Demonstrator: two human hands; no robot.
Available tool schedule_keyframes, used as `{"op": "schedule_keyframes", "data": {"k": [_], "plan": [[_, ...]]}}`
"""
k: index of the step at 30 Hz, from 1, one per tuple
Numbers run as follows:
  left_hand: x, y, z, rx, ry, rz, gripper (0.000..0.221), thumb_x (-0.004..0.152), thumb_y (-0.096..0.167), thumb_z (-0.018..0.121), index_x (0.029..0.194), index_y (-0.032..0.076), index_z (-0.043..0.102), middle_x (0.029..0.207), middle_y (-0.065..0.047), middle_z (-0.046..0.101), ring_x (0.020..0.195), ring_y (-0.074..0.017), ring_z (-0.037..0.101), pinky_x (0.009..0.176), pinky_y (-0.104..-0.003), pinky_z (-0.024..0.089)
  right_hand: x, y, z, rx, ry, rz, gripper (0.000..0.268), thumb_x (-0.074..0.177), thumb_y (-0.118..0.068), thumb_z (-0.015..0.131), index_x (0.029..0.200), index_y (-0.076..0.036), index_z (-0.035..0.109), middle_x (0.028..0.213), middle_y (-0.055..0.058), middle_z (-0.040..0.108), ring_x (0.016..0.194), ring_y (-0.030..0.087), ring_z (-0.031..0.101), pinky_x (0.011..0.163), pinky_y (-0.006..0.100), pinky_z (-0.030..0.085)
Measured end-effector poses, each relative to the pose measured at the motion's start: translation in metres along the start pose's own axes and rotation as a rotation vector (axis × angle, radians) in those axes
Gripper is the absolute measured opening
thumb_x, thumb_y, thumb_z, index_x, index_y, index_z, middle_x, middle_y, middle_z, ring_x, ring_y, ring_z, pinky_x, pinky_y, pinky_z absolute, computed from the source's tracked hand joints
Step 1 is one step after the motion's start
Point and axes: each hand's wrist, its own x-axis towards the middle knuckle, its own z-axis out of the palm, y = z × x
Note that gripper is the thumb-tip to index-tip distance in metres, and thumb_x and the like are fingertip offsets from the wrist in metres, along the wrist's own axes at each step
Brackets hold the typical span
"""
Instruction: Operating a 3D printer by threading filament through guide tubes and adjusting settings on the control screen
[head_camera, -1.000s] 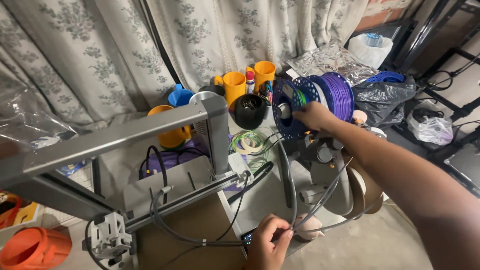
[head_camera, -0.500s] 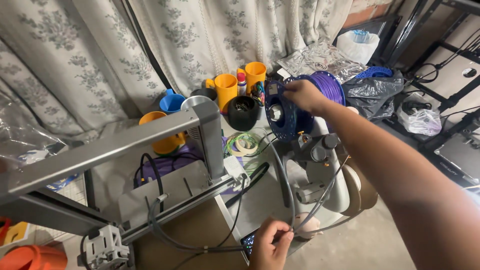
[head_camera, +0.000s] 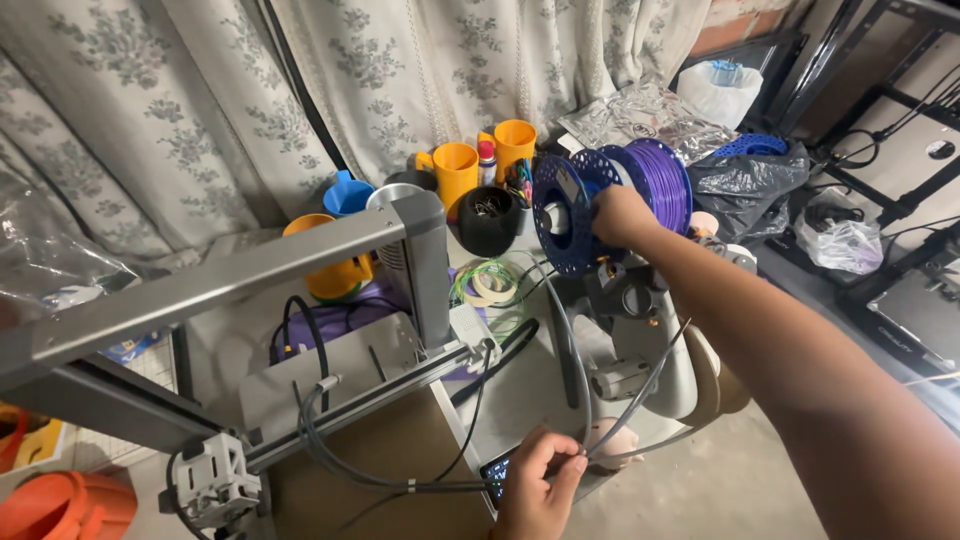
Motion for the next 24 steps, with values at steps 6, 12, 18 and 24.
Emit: {"op": "schedule_keyframes", "data": {"k": [6,12,18,24], "plan": [[0.000,0.011,-0.002,0.012,0.001,0.034,0.008,0.092,0.012,0.062,0.087,0.006,0.065,0.081,-0.005,0.059,0.071,-0.0169,0.058,0.064,-0.027,0.047,-0.004,0.005,0.002,0.126,0.150,-0.033,0.013,0.085,0.001,0.055,0.078,0.002,0.066,0.075,0.017,0.067,0.062,0.030,0.061,0.052,0.042,0.052],[-0.002,0.011,-0.001,0.056,0.012,-0.021,0.009,0.092,0.015,0.063,0.089,0.007,0.065,0.085,-0.006,0.062,0.077,-0.0185,0.063,0.068,-0.028,0.052,-0.039,-0.027,-0.062,0.270,0.241,0.139,0.015,0.089,-0.010,0.059,0.089,-0.002,0.072,0.089,0.018,0.073,0.079,0.028,0.069,0.070,0.042,0.058],[-0.001,0.013,0.001,0.046,0.005,0.014,0.009,0.093,0.016,0.063,0.091,0.007,0.064,0.086,-0.006,0.062,0.077,-0.0186,0.061,0.069,-0.029,0.051,-0.053,-0.014,-0.103,0.677,0.174,0.193,0.019,0.106,-0.010,0.048,0.103,0.006,0.059,0.083,0.019,0.065,0.062,0.027,0.066,0.054,0.034,0.060],[0.000,0.016,0.004,0.008,-0.038,0.051,0.009,0.094,0.013,0.061,0.091,0.005,0.063,0.086,-0.007,0.063,0.077,-0.0189,0.065,0.070,-0.029,0.055,-0.085,0.003,-0.122,0.886,0.135,0.107,0.016,0.102,-0.021,0.065,0.102,-0.006,0.070,0.073,0.004,0.060,0.060,0.014,0.055,0.059,0.027,0.054]]}}
